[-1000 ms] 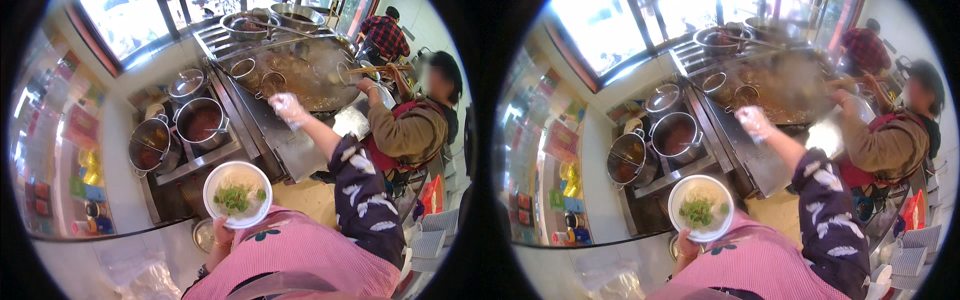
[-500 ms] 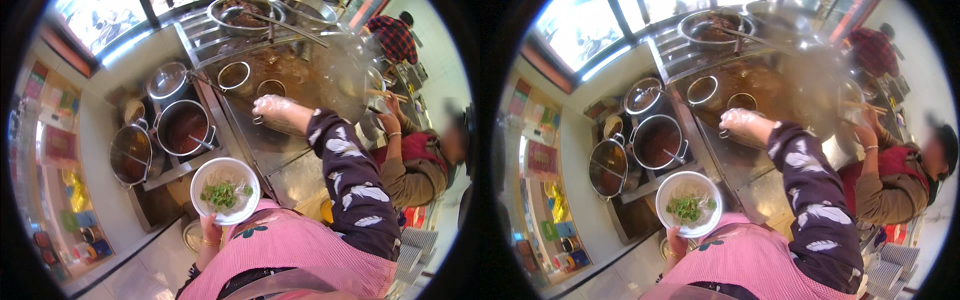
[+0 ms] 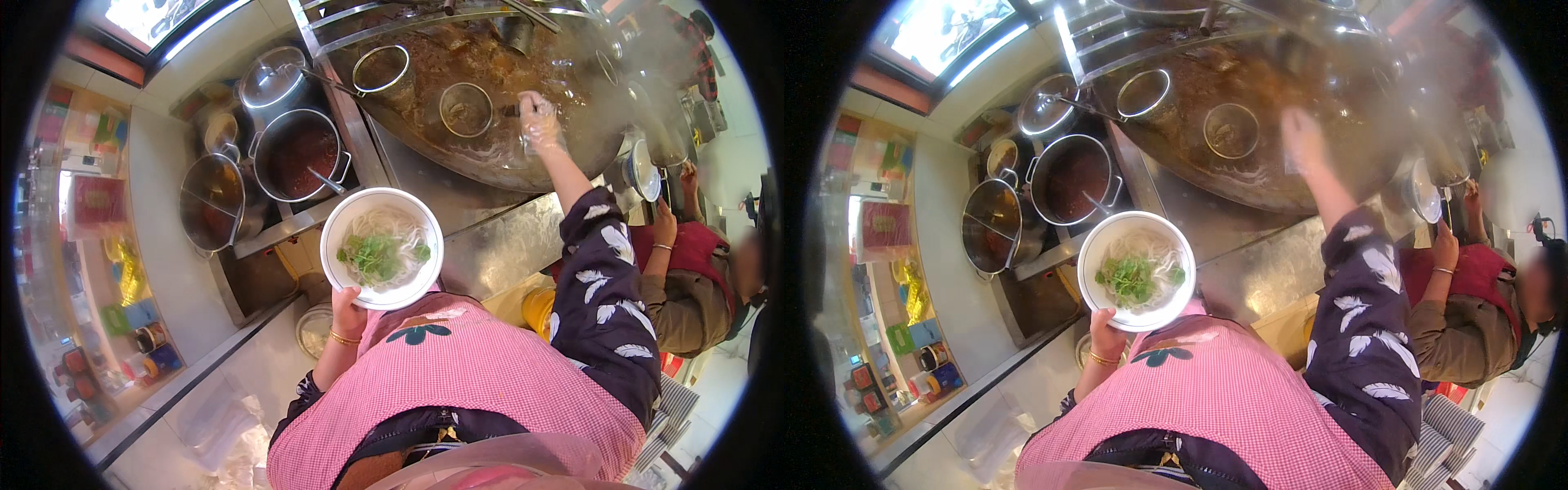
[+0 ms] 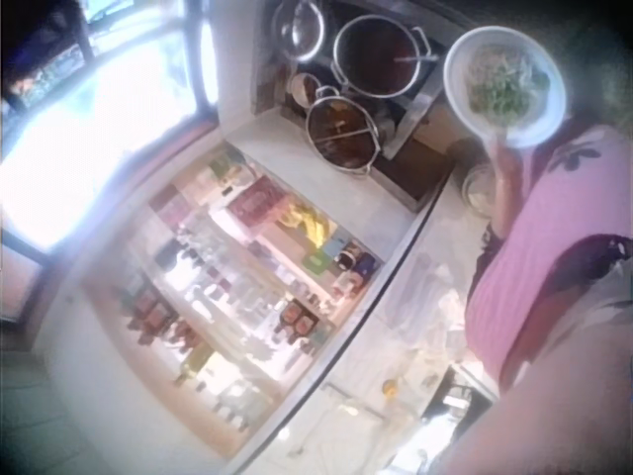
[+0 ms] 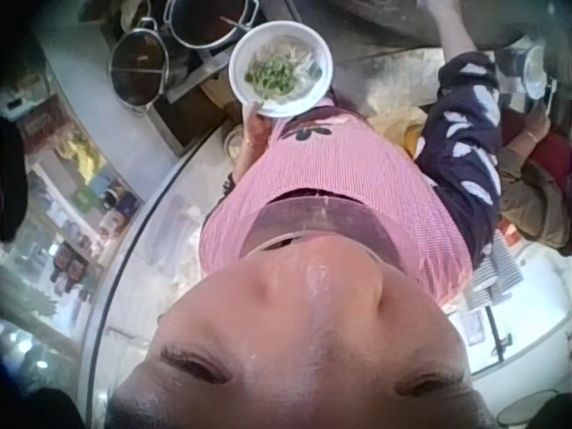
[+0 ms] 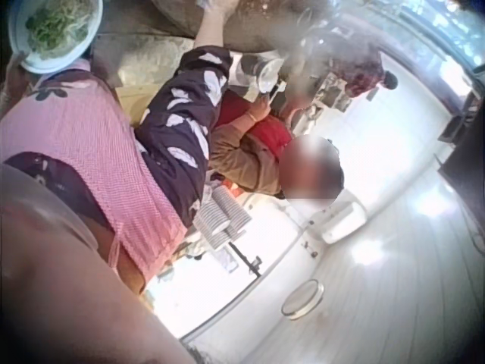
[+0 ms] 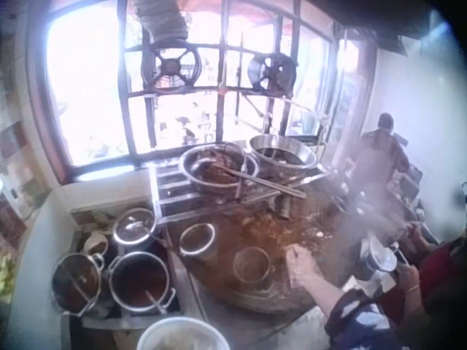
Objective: The person assembles bowls of noodle soup by adding noodles, meat, chopped greens, and broth from pots. They use a ladle and chopsticks to transfer ingredients into bowls and hand the finished bowls to customers at the counter.
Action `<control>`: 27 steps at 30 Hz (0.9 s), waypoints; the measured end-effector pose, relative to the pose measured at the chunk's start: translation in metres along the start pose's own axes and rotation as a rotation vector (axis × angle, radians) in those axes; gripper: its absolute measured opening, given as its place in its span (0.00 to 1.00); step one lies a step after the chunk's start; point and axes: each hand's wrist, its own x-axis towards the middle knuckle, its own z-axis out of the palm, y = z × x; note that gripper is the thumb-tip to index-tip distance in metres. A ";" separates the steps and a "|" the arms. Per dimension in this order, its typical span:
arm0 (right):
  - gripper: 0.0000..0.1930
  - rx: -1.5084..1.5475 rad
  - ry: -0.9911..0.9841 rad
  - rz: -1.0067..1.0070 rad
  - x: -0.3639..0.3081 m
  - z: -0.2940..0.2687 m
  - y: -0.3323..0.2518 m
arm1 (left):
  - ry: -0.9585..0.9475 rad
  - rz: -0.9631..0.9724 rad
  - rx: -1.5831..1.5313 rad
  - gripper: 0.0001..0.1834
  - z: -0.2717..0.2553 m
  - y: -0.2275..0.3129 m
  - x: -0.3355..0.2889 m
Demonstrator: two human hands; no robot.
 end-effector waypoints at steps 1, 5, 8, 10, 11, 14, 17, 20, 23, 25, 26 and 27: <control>0.11 0.025 0.051 -0.027 -0.012 0.012 0.005 | 0.030 -0.025 0.022 0.41 0.002 0.000 0.000; 0.09 0.610 -0.223 0.411 -0.030 0.024 0.008 | 0.041 -0.057 0.078 0.41 0.009 0.000 0.002; 0.08 0.720 -0.226 0.611 -0.023 0.007 -0.005 | 0.046 -0.059 0.085 0.41 0.017 0.000 0.002; 0.08 0.701 -0.199 0.657 -0.017 -0.002 -0.015 | 0.031 -0.039 0.091 0.41 0.021 0.002 0.002; 0.08 0.664 -0.167 0.659 -0.017 -0.003 -0.020 | 0.020 -0.029 0.094 0.41 0.024 0.002 0.002; 0.08 0.603 -0.148 0.634 -0.017 0.005 -0.030 | -0.002 -0.034 0.102 0.41 0.027 0.004 0.002; 0.12 0.688 -0.241 0.515 -0.020 0.009 -0.026 | -0.031 -0.070 0.101 0.41 0.027 0.006 0.002; 0.07 0.645 -0.082 0.662 -0.021 0.009 -0.021 | -0.051 -0.030 0.121 0.41 0.027 0.006 0.004; 0.07 0.683 -0.152 0.612 -0.024 0.016 -0.028 | -0.009 -0.057 0.127 0.42 0.028 0.007 0.004; 0.06 0.758 -0.225 0.585 -0.025 0.024 -0.036 | -0.025 -0.050 0.134 0.41 0.029 0.008 0.004; 0.06 0.817 -0.215 0.570 -0.026 0.030 -0.040 | -0.014 -0.063 0.130 0.40 0.030 0.008 0.004; 0.06 0.800 -0.137 0.515 -0.023 0.029 -0.039 | -0.012 -0.059 0.120 0.40 0.031 0.008 0.004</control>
